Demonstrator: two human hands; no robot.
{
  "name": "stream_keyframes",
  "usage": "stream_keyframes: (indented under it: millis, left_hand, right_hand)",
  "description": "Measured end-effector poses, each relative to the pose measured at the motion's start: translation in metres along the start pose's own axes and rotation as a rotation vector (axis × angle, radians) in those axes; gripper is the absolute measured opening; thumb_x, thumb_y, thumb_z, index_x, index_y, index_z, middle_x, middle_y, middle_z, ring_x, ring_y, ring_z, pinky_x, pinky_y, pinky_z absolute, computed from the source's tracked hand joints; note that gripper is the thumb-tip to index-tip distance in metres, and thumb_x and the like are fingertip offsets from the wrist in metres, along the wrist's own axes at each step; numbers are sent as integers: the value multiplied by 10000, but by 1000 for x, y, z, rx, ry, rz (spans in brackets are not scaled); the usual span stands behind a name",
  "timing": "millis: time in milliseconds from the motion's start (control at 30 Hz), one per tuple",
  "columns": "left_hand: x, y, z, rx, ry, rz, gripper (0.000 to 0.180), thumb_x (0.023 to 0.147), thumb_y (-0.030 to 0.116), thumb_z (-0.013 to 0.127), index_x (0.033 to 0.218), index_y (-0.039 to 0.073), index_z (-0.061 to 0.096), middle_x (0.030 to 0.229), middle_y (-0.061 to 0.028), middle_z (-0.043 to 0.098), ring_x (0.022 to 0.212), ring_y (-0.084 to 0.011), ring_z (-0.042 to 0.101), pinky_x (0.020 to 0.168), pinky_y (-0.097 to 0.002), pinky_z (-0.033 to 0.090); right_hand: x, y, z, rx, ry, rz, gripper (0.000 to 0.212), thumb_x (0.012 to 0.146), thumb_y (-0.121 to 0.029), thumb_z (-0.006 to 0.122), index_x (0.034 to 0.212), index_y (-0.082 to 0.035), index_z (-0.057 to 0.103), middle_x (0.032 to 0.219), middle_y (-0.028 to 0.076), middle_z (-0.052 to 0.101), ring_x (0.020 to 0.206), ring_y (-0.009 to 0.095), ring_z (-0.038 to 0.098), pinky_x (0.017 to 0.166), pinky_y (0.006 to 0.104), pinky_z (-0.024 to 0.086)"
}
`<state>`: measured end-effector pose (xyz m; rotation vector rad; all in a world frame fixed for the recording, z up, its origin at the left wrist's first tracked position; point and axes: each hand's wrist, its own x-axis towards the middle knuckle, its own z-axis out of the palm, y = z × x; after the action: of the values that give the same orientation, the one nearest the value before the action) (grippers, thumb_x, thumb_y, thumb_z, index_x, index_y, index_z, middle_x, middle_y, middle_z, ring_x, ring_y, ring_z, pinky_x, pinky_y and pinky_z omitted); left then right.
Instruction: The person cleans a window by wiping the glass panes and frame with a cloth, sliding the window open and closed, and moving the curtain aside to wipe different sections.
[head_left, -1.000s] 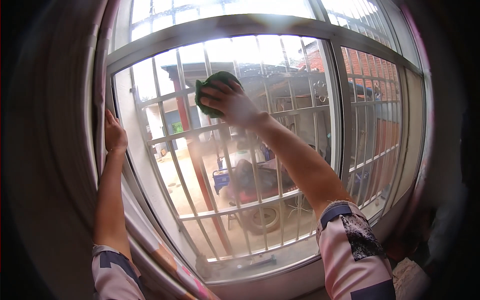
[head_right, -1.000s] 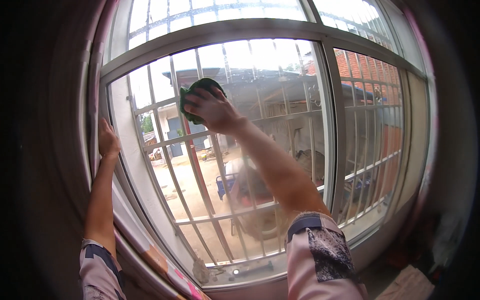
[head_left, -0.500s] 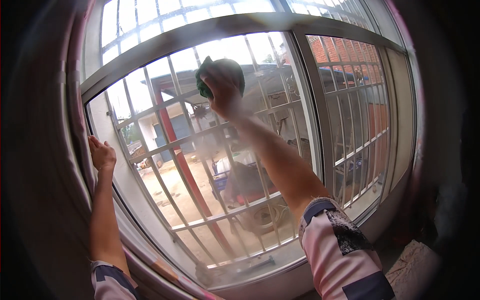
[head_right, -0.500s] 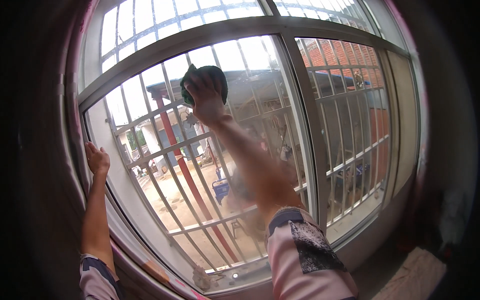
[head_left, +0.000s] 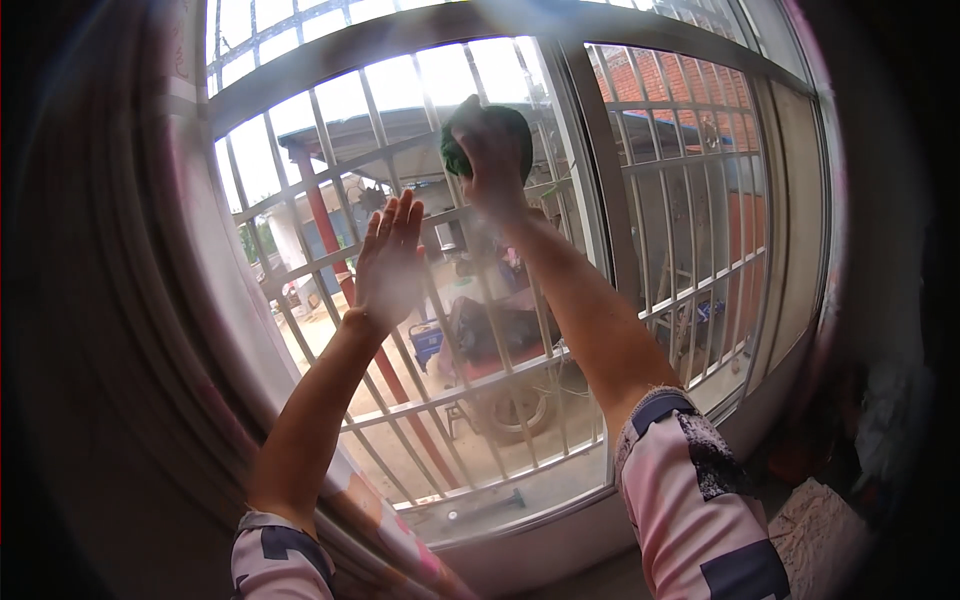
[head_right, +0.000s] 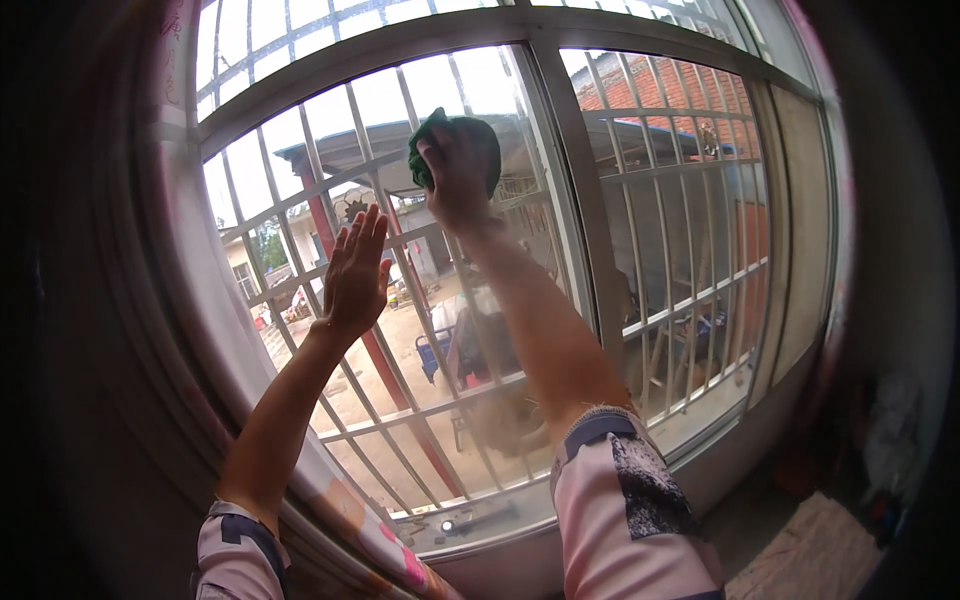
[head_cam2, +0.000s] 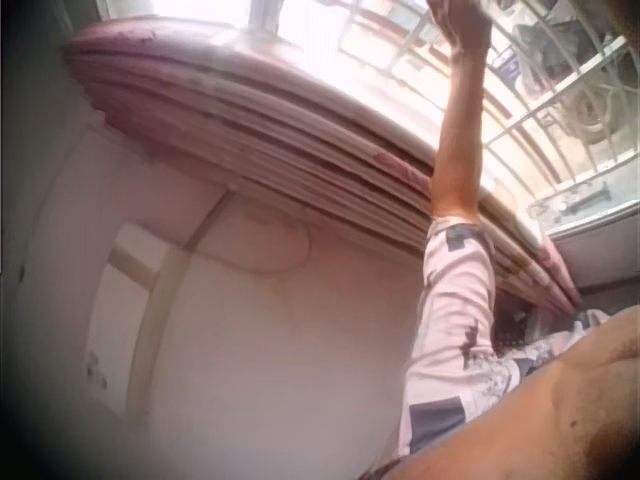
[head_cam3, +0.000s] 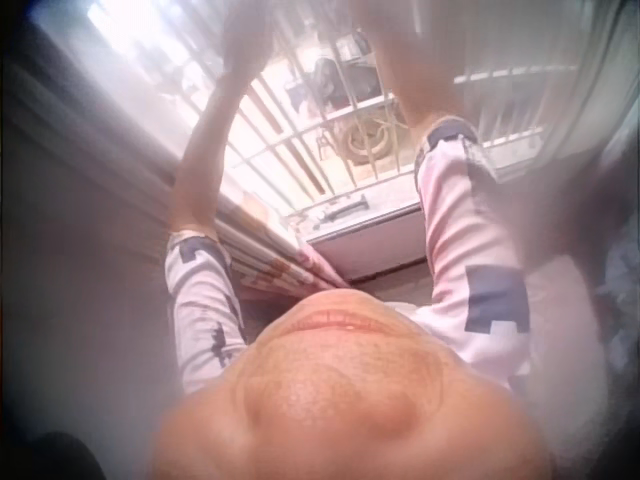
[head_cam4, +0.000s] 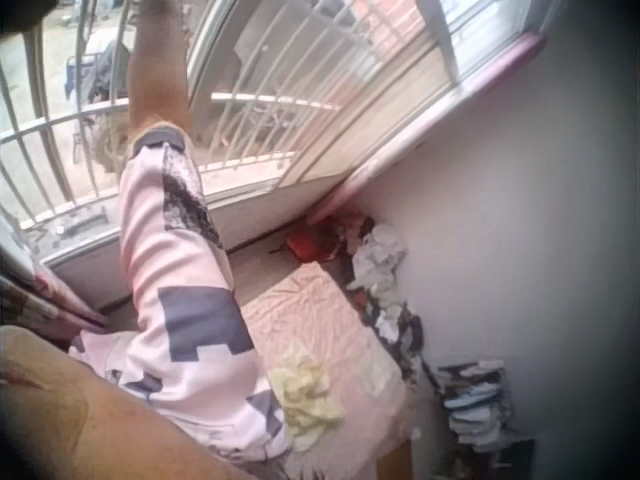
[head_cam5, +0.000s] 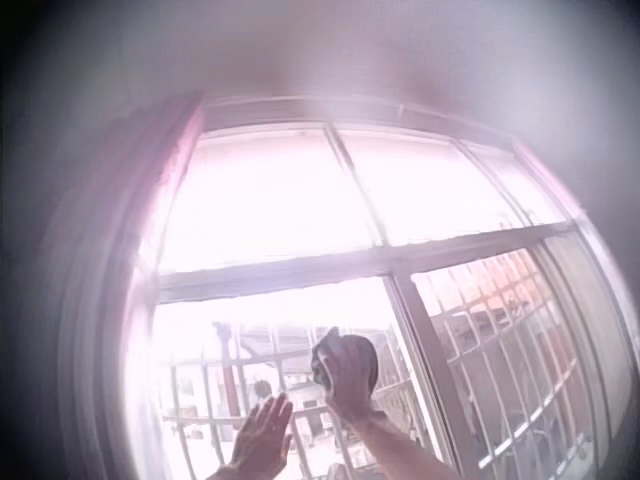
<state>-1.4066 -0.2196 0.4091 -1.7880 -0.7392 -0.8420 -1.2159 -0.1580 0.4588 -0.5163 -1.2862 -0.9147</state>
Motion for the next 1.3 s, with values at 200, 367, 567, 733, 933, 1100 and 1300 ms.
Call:
stream_keyframes:
  millis: [200,367,567,733,933,1100,1300]
  left_hand:
    - [52,-7,5,343,-275,-290,802,864,534,413,1408,12,140,1493,-114,42,1379,-231,58,1109,-401,31]
    - [51,-12,31,228,-50,-185,889,788,528,562,1396,6,176,1479,-148,104,1368,-272,121,1099,-437,74]
    - [39,-9,23,179,84,-186,969,714,341,716,1397,-3,122,1479,-161,77,1363,-289,134,1093,-460,115]
    - [27,23,32,248,-143,-25,985,705,391,696,1408,26,111,1476,-129,131,1359,-257,165,1103,-443,123]
    - [34,33,30,170,-154,-76,1012,687,396,704,1410,30,97,1477,-123,127,1355,-246,180,1105,-428,137]
    - [21,34,22,27,7,-85,881,713,248,718,1390,24,200,1442,-133,242,1321,-264,269,1094,-427,177]
    - [-26,99,-1,-258,92,-144,99,774,90,646,873,95,657,685,-68,637,651,-232,630,690,-334,503]
  right_hand:
    - [2,46,-40,66,-197,-263,436,694,-86,683,1111,-124,560,1291,66,451,1243,270,365,1010,472,284]
    - [39,49,-10,64,94,87,393,664,-13,620,1047,-92,576,1193,95,499,1126,303,426,950,456,304]
    - [-18,33,-11,195,-251,-472,471,664,-63,687,1113,-162,588,1270,44,475,1248,285,364,1069,477,230]
    - [58,109,-31,-29,-158,-240,444,721,-45,608,1149,-158,573,1332,89,391,1249,315,333,1015,484,272]
    - [103,133,-35,-100,-92,-93,491,708,-30,620,1148,-241,562,1354,152,321,1260,343,307,996,471,300]
    - [-13,105,-63,-36,-53,-47,482,663,8,655,1106,-165,572,1304,200,390,1218,383,361,989,444,335]
    - [-87,89,-94,-62,-313,-23,522,694,-41,647,1174,-208,524,1357,197,324,1246,409,323,1026,475,282]
